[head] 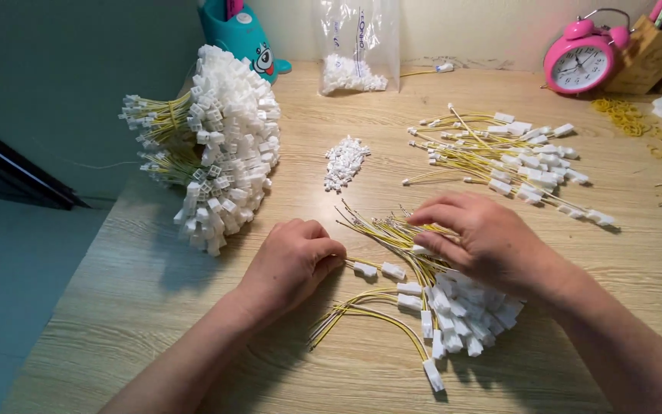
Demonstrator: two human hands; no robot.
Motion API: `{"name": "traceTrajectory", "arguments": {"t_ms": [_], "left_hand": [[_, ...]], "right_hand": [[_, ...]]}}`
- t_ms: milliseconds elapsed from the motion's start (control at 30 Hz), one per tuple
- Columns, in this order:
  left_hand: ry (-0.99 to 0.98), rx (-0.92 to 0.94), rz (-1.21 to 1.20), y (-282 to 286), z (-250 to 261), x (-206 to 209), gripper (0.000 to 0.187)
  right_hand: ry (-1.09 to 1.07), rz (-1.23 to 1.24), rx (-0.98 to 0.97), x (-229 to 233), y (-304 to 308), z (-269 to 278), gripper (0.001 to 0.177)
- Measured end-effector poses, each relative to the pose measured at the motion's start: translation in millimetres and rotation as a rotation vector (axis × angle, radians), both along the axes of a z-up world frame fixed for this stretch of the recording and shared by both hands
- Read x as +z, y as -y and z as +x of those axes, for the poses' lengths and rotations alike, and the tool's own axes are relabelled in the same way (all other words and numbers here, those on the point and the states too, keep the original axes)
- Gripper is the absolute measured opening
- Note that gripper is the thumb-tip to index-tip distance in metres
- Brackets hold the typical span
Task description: Assembling electrical connectors by manually inserting wires into plastic housings on a desk.
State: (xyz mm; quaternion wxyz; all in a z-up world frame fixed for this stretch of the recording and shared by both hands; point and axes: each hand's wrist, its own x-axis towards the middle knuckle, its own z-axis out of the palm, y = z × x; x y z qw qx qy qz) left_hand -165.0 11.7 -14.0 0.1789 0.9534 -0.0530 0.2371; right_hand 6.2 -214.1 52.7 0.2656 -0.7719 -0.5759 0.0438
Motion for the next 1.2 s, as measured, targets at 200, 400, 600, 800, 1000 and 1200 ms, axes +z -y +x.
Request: {"name": "traceTrajectory", "arguments": {"t_ms": [200, 400, 600, 800, 1000, 1200], "left_hand": [[0.027, 0.069, 0.046, -1, 5, -10, 0.008], [-0.039, 0.019, -0.157, 8, -4, 6, 0.007], [-0.175, -0.063, -0.419, 19, -6, 66, 0.004], [-0.179, -0.028, -0.433, 28, 33, 103, 0.006], [-0.224, 0.052, -0.383, 12, 89, 84, 0.01], [-0.413, 0.127, -0.724, -15, 109, 61, 0.014]], "right_hand": [[0.132, -0.177, -0.032, -19, -13, 3, 0.029], [0.015, -0.215, -0.004, -18, -7, -4, 0.027], [-0.276, -0.094, -0.102, 14, -1, -9, 0.03], [-0.627, 0.131, -0.23, 39, -17, -19, 0.032], [-0.588, 0.081, -0.474, 56, -19, 14, 0.017], [-0.66, 0.068, -0.521, 29, -6, 64, 0.023]]}}
